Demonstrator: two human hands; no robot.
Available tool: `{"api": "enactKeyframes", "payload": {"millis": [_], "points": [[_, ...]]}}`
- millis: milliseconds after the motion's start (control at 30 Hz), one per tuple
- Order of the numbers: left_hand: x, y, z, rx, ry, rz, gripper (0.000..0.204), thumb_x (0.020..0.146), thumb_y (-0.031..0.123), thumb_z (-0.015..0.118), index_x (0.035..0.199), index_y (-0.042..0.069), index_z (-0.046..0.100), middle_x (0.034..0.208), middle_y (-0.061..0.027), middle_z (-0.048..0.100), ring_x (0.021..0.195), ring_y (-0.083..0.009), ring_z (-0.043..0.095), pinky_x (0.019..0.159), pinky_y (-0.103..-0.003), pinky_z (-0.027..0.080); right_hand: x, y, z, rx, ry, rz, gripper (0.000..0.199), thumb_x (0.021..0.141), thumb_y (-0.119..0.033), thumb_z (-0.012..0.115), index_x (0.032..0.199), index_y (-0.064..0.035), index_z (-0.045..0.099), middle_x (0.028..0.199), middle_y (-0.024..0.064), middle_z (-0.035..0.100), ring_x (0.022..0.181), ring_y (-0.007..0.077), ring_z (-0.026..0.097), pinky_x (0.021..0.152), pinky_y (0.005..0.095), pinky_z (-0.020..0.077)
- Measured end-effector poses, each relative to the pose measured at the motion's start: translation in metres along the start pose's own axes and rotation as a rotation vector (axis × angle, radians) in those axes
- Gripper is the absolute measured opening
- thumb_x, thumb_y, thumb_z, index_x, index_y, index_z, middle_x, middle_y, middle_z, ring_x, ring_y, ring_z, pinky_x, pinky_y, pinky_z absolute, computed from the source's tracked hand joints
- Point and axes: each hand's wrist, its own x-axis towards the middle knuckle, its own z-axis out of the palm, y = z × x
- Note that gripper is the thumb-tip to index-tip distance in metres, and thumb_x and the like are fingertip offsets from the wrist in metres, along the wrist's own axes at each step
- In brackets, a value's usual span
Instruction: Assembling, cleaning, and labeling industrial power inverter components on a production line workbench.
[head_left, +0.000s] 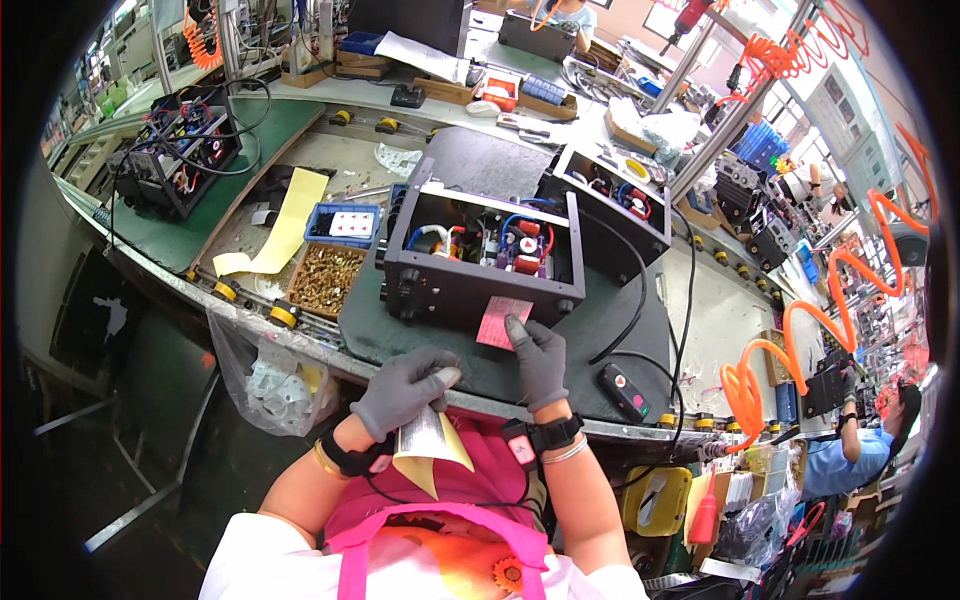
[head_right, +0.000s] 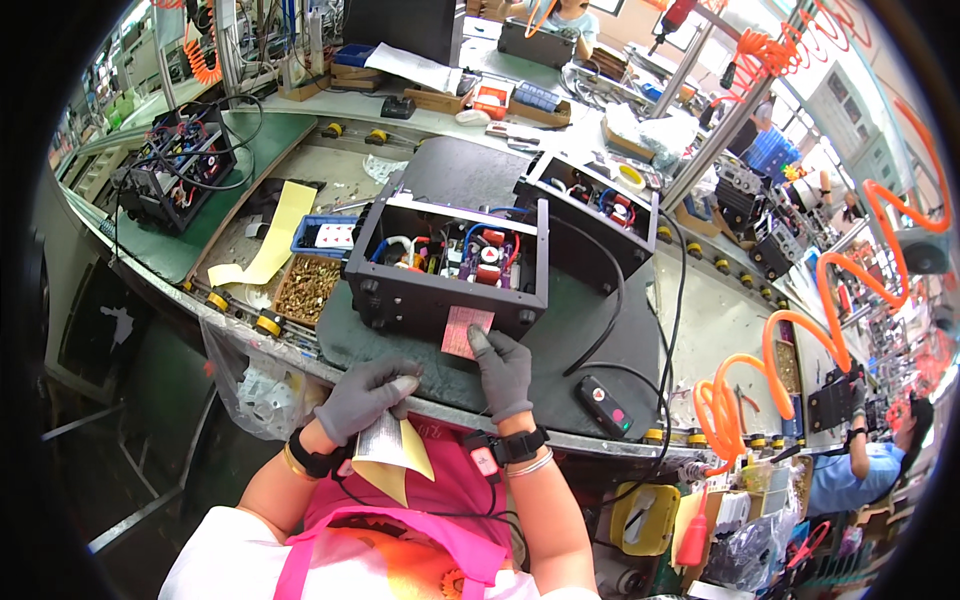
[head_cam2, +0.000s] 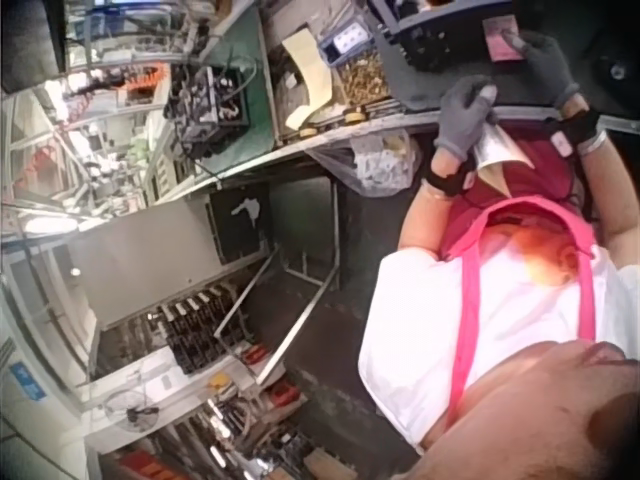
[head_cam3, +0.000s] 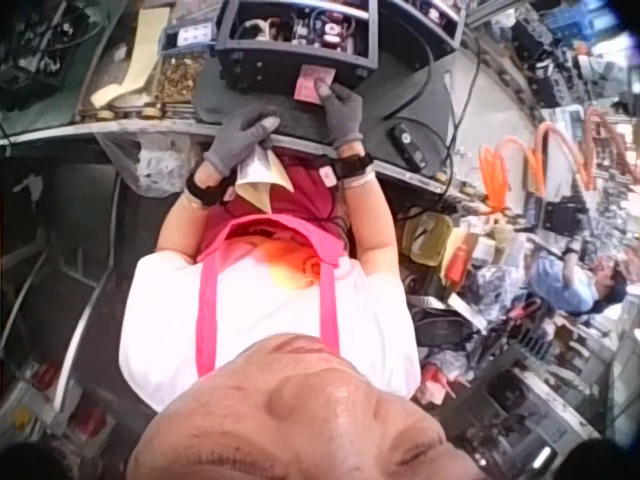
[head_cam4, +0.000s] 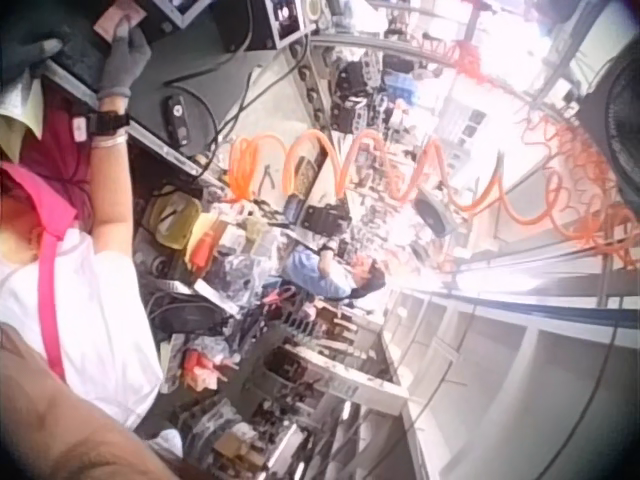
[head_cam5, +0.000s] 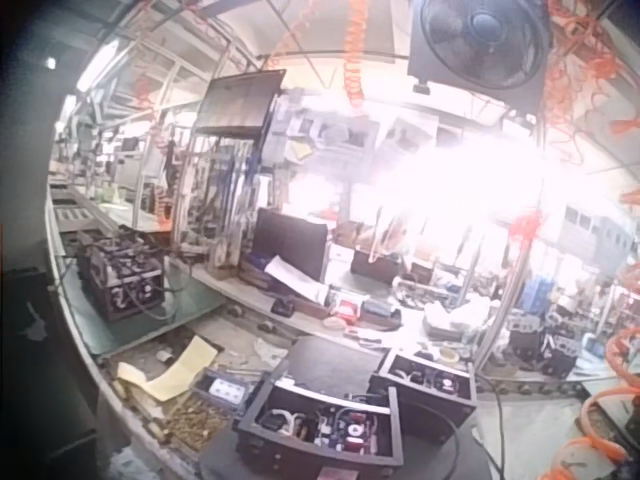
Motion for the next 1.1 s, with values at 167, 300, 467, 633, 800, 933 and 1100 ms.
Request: {"api": "enactKeyframes", "payload": {"millis": [167,300,467,633,800,933,1100], "points": [[-0.001,0.005,0.002,0.019,0.005,-0.006,0.034,0.092,0.023,0.059,0.114,-0.002,0.06,0.076,-0.0025,0.062,0.063,-0.0081,0.06,0.06,-0.023,0.048,0.002,0.001,0.003,-0.024,0.039,0.026,0.025,0.088,-0.02,0.068,0.096,0.0044,0.07,0.079,-0.0039,0.063,0.076,0.0033,0.051,0.068,0.0223,0.0425],[-0.001,0.005,0.003,0.02,-0.004,0.0,0.034,0.093,0.024,0.059,0.115,-0.003,0.059,0.075,-0.003,0.062,0.064,-0.0083,0.06,0.061,-0.024,0.049,0.009,-0.02,0.003,-0.272,0.065,0.105,0.029,0.087,-0.025,0.068,0.087,0.0046,0.071,0.068,-0.0013,0.062,0.066,0.0066,0.055,0.061,0.0247,0.0445],[-0.004,0.015,0.001,0.03,-0.017,0.042,0.035,0.093,0.023,0.059,0.116,-0.003,0.058,0.073,-0.0028,0.061,0.064,-0.0084,0.06,0.062,-0.024,0.049,0.013,-0.015,-0.023,-0.945,-0.033,0.213,0.028,0.084,-0.028,0.07,0.09,-0.0014,0.072,0.068,0.01,0.065,0.068,0.0174,0.066,0.061,0.0293,0.0478],[-0.008,0.028,0.011,0.035,-0.112,0.08,0.032,0.094,0.018,0.058,0.118,-0.002,0.057,0.079,-0.0023,0.061,0.066,-0.0076,0.059,0.062,-0.024,0.049,0.005,-0.054,-0.006,-0.221,-0.238,-0.016,0.02,0.087,-0.019,0.066,0.097,-0.0028,0.072,0.079,0.0082,0.07,0.067,0.0102,0.063,0.061,0.028,0.0493],[-0.012,0.037,0.025,-0.041,-0.217,0.17,0.028,0.093,0.011,0.058,0.118,-0.001,0.058,0.082,-0.0026,0.062,0.067,-0.0065,0.06,0.062,-0.023,0.049,0.014,0.019,-0.005,-0.418,-0.31,0.124,0.022,0.089,-0.017,0.063,0.105,-0.0034,0.07,0.082,0.0049,0.071,0.06,0.0077,0.06,0.053,0.0251,0.0469],[-0.015,0.047,0.023,0.183,-0.161,0.311,0.026,0.093,0.011,0.058,0.116,-0.001,0.06,0.08,-0.0026,0.063,0.067,-0.0061,0.061,0.061,-0.023,0.051,-0.011,-0.001,-0.005,-0.225,-0.407,0.137,0.022,0.09,-0.017,0.061,0.105,-0.0026,0.069,0.069,-0.001,0.062,0.053,0.0046,0.05,0.049,0.0234,0.0412],[0.001,0.05,0.038,0.292,-0.032,0.58,0.031,0.087,0.009,0.063,0.117,0.001,0.059,0.088,-0.0076,0.064,0.072,-0.0141,0.063,0.065,-0.027,0.051,-0.04,-0.067,-0.034,0.091,-0.777,0.249,0.035,0.093,-0.03,0.062,0.109,0.001,0.062,0.086,-0.0035,0.057,0.067,0.0044,0.049,0.057,0.0223,0.0422]]}}
